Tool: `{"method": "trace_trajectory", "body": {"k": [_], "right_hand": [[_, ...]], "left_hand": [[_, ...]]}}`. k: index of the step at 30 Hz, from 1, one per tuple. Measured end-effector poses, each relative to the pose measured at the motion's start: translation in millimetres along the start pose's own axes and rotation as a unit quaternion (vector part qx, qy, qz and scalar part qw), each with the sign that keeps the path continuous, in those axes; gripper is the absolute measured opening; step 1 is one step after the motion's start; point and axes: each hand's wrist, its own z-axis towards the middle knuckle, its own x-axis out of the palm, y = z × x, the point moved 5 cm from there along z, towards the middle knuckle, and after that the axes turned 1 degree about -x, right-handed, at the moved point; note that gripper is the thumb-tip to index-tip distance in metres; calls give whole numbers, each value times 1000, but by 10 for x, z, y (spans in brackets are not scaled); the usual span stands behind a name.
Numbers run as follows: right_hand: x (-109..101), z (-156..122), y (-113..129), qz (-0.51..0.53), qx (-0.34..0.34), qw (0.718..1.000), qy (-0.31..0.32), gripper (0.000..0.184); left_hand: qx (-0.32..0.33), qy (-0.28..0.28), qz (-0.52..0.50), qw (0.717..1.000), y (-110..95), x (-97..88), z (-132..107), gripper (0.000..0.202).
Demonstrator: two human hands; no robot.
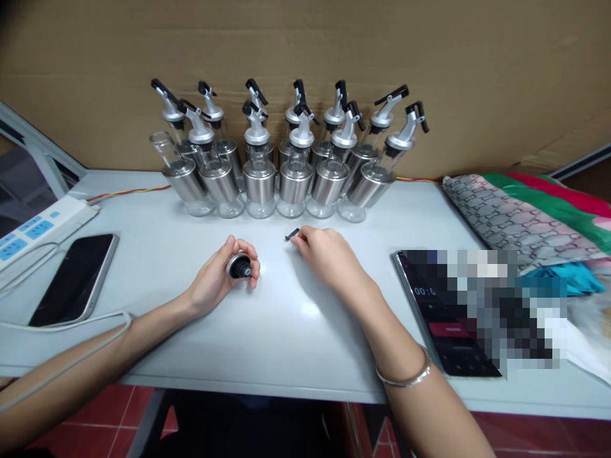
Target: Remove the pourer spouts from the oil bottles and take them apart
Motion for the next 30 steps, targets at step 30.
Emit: {"method": "trace_trajectory", "body": {"k": [30], "right_hand": [[-71, -77, 203, 128, -76, 987, -60, 37]], "left_hand": [[0, -16, -8, 1000, 22, -14, 4, 51]]}}
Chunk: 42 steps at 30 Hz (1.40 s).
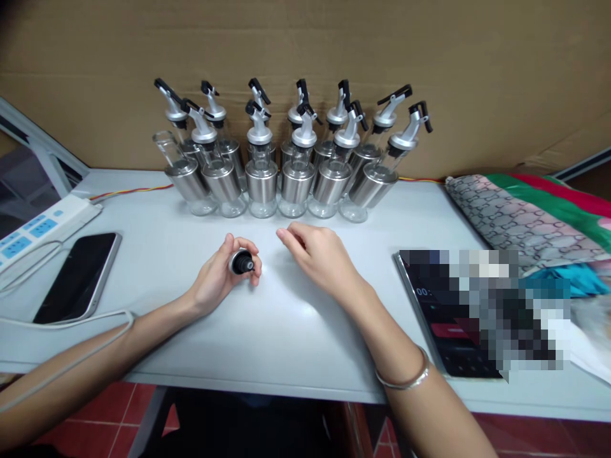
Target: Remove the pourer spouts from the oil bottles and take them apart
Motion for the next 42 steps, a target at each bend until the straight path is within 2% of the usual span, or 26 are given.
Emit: {"method": "trace_trajectory", "body": {"k": [3, 5, 7, 13, 20, 25, 29, 38, 42], "right_hand": [[81, -55, 161, 86, -62, 992, 64, 33], [141, -90, 231, 107, -72, 987, 98, 29], [174, -109, 271, 112, -78, 985, 105, 26], [183, -126, 318, 104, -123, 984, 74, 22], [167, -129, 318, 50, -146, 987, 42, 17], [148, -101, 269, 19, -139, 990, 12, 16], [130, -93, 252, 10, -153, 988, 0, 9], [110, -109, 253, 2, -221, 975, -37, 10], [69, -112, 263, 48, -212, 976, -27, 15]], "left_hand": [[11, -11, -7, 1000, 14, -19, 8, 54], [17, -13, -13, 1000, 23, -28, 10, 56], [19, -13, -14, 1000, 37, -33, 9, 57], [44, -49, 33, 997, 54, -64, 2, 57], [39, 23, 19, 999, 43, 41, -23, 50], [53, 20, 41, 998, 23, 42, -44, 43], [85, 22, 55, 995, -39, 48, -38, 49], [68, 26, 58, 996, -8, 25, 18, 52], [69, 19, 55, 996, 9, 14, 25, 46]]}}
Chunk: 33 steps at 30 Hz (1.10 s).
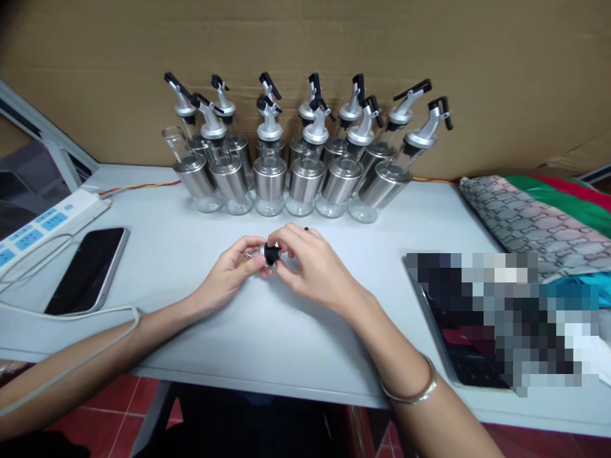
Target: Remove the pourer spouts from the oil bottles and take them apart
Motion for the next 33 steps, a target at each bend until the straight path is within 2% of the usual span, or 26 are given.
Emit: {"method": "trace_trajectory", "body": {"k": [3, 6, 8, 13, 19, 24, 33], "right_hand": [[-32, 8, -33, 58, 66, 996, 3, 15], [-22, 7, -87, 81, 131, 988, 13, 21], [18, 6, -109, 82, 149, 985, 33, 25], [126, -4, -110, 58, 153, 984, 77, 25], [152, -14, -84, 67, 144, 985, 66, 22], [157, -16, -89, 86, 161, 981, 65, 28], [166, -14, -51, -21, 131, 989, 69, 33]], "left_hand": [[16, -25, 2, 1000, -8, -28, -11, 39], [19, -21, 3, 1000, -4, -30, -23, 38], [22, -19, 3, 1000, -5, -29, -27, 38], [21, -22, -9, 999, -12, -21, -23, 36], [6, -29, 1, 1000, -17, -27, -31, 39], [-2, -13, 44, 999, -23, -10, -60, 44], [30, 10, 149, 988, -36, 27, -88, 36]]}}
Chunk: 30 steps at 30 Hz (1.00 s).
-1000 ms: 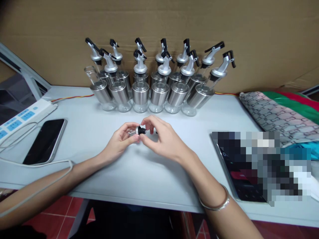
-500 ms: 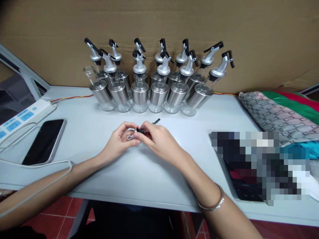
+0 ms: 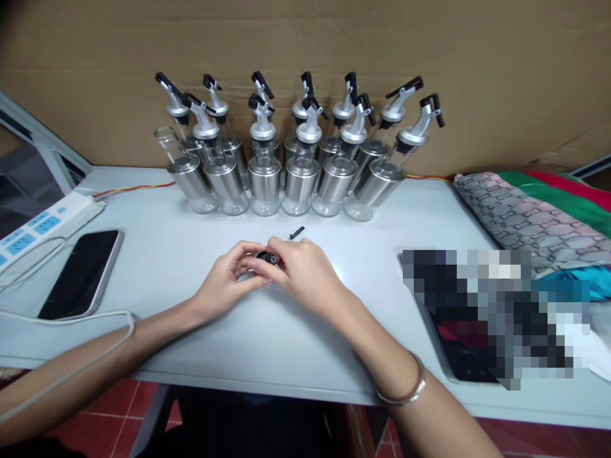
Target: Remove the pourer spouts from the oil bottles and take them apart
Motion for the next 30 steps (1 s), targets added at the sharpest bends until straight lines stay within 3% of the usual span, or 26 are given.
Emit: {"method": "trace_trajectory", "body": {"k": [9, 12, 17, 21, 26, 30], "right_hand": [[7, -10, 76, -75, -57, 993, -65, 37], [4, -23, 109, -71, -68, 991, -87, 39], [28, -43, 179, -49, -88, 992, -71, 37], [41, -56, 243, -43, -129, 988, -68, 35], [77, -59, 272, -53, -144, 987, -50, 29], [112, -61, 271, -63, -148, 986, -34, 23]], "left_hand": [[43, 45, 229, 971, -85, 22, -60, 36], [48, 47, 263, 963, -108, 41, -86, 37], [1, 29, 328, 944, -72, -2, -96, 32], [9, 16, 371, 928, -119, -49, -87, 19], [9, 40, 378, 925, -213, -78, -70, 16], [-13, 53, 420, 906, -255, -123, -49, 19]]}}
